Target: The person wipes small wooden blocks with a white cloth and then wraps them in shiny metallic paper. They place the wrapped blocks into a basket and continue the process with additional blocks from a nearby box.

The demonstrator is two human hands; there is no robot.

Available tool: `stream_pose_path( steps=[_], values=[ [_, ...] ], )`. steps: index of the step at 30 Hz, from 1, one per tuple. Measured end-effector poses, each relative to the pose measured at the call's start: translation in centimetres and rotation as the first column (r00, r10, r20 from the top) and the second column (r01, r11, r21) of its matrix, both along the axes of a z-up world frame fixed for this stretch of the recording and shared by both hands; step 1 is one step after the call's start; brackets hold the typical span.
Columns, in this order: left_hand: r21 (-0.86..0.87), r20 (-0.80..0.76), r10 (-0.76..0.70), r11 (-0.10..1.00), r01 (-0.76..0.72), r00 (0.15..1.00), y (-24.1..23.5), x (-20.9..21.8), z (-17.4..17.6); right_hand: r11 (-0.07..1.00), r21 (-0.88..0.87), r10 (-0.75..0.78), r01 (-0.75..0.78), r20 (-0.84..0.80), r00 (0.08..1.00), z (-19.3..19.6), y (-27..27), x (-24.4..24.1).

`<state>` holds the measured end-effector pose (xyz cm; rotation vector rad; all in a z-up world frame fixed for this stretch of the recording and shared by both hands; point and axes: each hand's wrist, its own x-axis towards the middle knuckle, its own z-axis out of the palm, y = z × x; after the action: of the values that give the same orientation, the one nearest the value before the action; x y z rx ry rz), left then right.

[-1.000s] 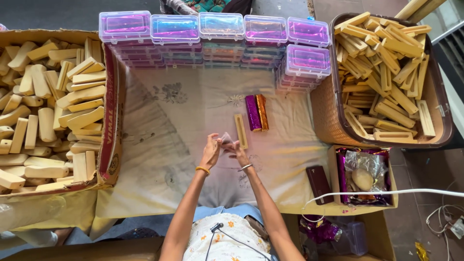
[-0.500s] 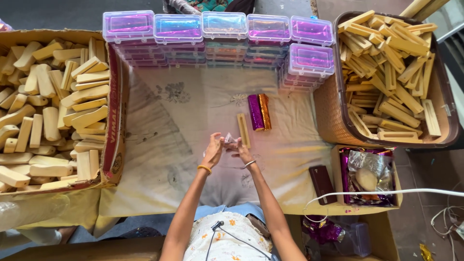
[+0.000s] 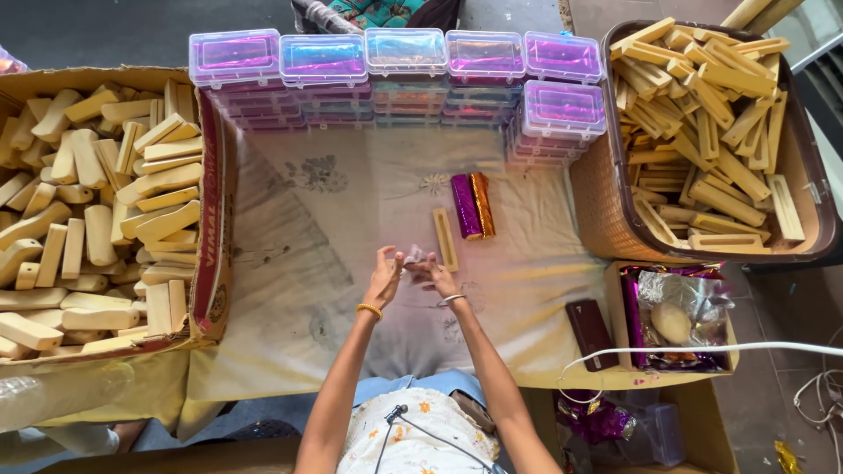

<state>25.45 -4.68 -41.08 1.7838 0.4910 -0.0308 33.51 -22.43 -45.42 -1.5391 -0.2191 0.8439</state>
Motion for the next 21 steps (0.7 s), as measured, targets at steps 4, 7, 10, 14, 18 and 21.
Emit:
stream_pose_path(
  steps=[4,7,10,14,18,21],
  values=[
    [-0.054,-0.110,0.027,0.998,-0.033,0.994,0.7,-0.8,0.9,0.952,-0.288,0.073,0.102,0.538,0.840,-7.5,0.2,0.8],
    [-0.061,-0.062,0.004,0.998,-0.008,0.998,0.9,-0.4,-1.4,0.732,-0.646,0.311,0.218,0.600,0.737,1.0,3.3,-2.1],
    [-0.069,-0.048,-0.002,0.998,-0.002,0.999,0.9,-0.5,-1.2,0.972,-0.232,0.052,0.021,0.305,0.951,5.6,3.8,-2.4],
    [-0.073,-0.153,-0.013,0.997,0.002,0.988,1.2,-0.5,-1.4,0.997,0.081,0.003,-0.008,0.066,0.998,-2.0,1.4,-0.2],
    [-0.068,-0.195,0.002,0.998,-0.016,0.981,1.2,-1.2,-1.6,0.964,-0.236,-0.014,0.120,0.408,0.913,-1.8,1.1,-1.1],
    [-0.087,-0.173,0.012,0.996,-0.028,0.985,1.2,-1.0,-2.2,0.896,-0.396,0.115,0.201,0.644,0.756,1.1,2.8,-2.4]
  ],
)
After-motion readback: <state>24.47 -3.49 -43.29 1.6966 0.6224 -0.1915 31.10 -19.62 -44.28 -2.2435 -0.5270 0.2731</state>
